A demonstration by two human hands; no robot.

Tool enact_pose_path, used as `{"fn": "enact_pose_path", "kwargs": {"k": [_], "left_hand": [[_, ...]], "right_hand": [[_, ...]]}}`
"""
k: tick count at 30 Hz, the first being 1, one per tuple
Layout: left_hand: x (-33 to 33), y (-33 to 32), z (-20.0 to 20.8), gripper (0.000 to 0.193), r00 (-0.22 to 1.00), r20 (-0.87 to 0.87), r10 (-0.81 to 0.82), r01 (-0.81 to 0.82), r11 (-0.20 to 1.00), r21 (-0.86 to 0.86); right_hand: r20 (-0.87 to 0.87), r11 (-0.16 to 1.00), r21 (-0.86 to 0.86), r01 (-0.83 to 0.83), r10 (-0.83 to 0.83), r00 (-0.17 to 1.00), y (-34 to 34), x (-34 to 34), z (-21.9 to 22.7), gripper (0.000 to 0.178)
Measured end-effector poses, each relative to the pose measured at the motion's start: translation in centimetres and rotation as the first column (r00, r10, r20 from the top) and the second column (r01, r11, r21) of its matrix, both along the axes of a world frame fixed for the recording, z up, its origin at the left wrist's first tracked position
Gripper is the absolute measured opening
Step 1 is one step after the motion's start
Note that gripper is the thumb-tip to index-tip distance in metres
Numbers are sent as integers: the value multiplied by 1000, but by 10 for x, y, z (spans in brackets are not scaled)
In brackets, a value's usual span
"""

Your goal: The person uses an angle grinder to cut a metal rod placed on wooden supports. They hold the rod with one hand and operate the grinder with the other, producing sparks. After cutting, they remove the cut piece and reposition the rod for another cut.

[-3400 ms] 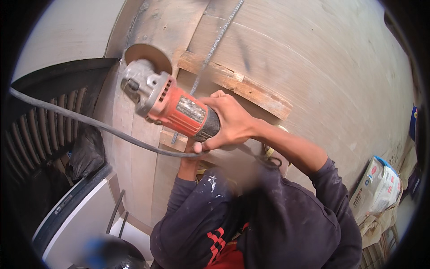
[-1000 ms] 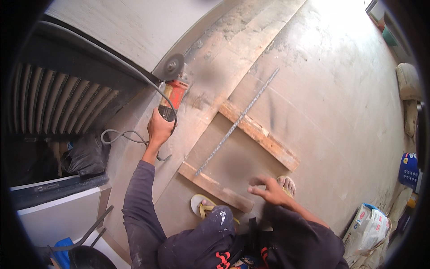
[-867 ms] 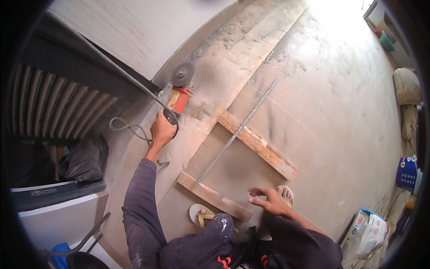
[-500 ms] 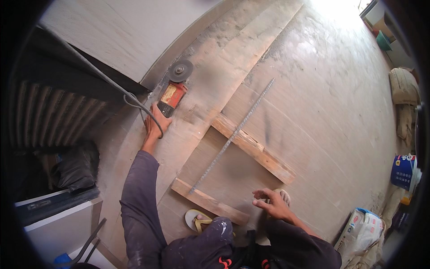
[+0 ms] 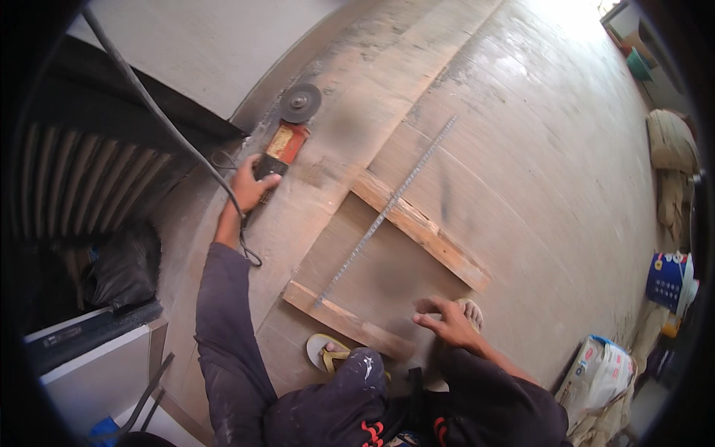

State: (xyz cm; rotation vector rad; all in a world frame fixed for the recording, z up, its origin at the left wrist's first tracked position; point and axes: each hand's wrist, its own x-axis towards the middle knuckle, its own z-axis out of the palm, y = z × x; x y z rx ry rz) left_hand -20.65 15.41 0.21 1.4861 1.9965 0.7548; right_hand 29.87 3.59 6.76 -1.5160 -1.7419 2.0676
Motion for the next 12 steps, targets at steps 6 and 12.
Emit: {"fn": "enact_pose_path", "kwargs": {"k": [6, 12], "left_hand": [[-40, -72, 28, 30, 728, 389, 565, -682, 653, 328], [142, -185, 53, 37, 939, -15, 342, -334, 925, 184]], "right_hand": [[21, 999, 30, 19, -19, 1000, 4, 6, 8, 52], [21, 997, 70, 43, -44, 999, -6, 13, 5, 48]]}}
